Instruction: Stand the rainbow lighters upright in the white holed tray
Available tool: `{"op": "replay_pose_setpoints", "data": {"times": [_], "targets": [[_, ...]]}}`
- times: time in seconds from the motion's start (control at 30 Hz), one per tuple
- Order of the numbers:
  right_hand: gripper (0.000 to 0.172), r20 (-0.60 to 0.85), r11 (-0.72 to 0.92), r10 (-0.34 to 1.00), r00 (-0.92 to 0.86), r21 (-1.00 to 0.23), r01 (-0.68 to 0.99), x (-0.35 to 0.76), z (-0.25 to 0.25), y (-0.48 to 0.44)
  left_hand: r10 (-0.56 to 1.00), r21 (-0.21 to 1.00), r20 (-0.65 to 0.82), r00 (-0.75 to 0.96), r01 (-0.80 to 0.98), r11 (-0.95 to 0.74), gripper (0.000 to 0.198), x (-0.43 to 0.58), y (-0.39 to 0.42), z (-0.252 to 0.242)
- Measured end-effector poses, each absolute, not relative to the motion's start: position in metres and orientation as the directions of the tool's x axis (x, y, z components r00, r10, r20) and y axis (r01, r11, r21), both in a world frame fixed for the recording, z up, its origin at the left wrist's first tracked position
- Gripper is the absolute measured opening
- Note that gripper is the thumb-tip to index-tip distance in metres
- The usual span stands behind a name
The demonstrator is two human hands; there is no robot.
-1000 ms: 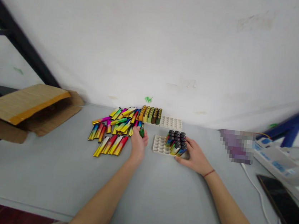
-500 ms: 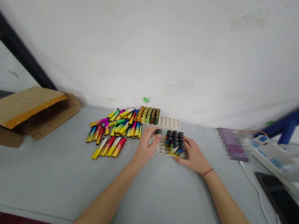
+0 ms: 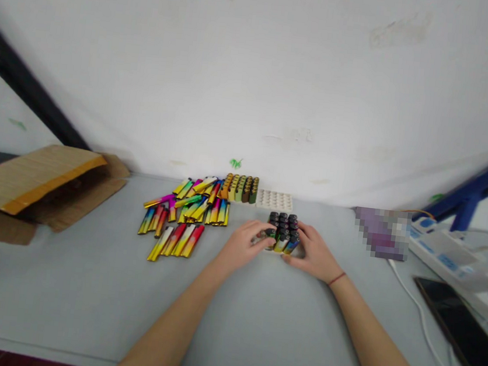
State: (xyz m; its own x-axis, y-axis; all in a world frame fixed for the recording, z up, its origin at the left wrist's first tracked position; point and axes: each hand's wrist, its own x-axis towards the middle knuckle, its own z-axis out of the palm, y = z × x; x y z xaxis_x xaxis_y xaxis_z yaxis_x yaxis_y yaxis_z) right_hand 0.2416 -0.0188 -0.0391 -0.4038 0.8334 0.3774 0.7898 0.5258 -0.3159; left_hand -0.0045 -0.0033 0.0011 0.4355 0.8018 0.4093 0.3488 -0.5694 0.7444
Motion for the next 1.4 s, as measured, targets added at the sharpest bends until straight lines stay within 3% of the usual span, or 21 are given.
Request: {"op": "replay_pose_setpoints", "data": {"times": [0.2,0.77,0.97,1.17,1.4], "targets": [[0.063,0.378,0.518,0.838,-0.394,-0.322,0.793,0.2413,-0.0393,-0.0189,0.821,0.736,0.386,0.420,0.397,-0.549,0.029,-0.0069,-0.0036,0.0031],[0.063,0.374,0.523,0.836,-0.401,-0.325,0.788,0.2410,-0.0377,-0.0190,0.764,0.637,0.492,0.417,0.426,-0.643,0.024,-0.0073,-0.0026,0.0000],[0.065,0.382,0.529,0.830,-0.406,-0.311,0.789,0.2407,-0.0383,-0.0185,0.745,0.605,0.528,0.407,0.435,-0.666,0.034,-0.0059,-0.0052,-0.0013],[0.064,0.376,0.525,0.835,-0.401,-0.332,0.783,0.2412,-0.0390,-0.0182,0.714,0.581,0.566,0.411,0.416,-0.700,0.019,-0.0085,-0.0045,0.0027],[0.064,0.367,0.519,0.841,-0.398,-0.336,0.786,0.2421,-0.0396,-0.0183,0.699,0.538,0.572,0.430,0.446,-0.715,0.019,-0.0097,-0.0057,0.0077]]}}
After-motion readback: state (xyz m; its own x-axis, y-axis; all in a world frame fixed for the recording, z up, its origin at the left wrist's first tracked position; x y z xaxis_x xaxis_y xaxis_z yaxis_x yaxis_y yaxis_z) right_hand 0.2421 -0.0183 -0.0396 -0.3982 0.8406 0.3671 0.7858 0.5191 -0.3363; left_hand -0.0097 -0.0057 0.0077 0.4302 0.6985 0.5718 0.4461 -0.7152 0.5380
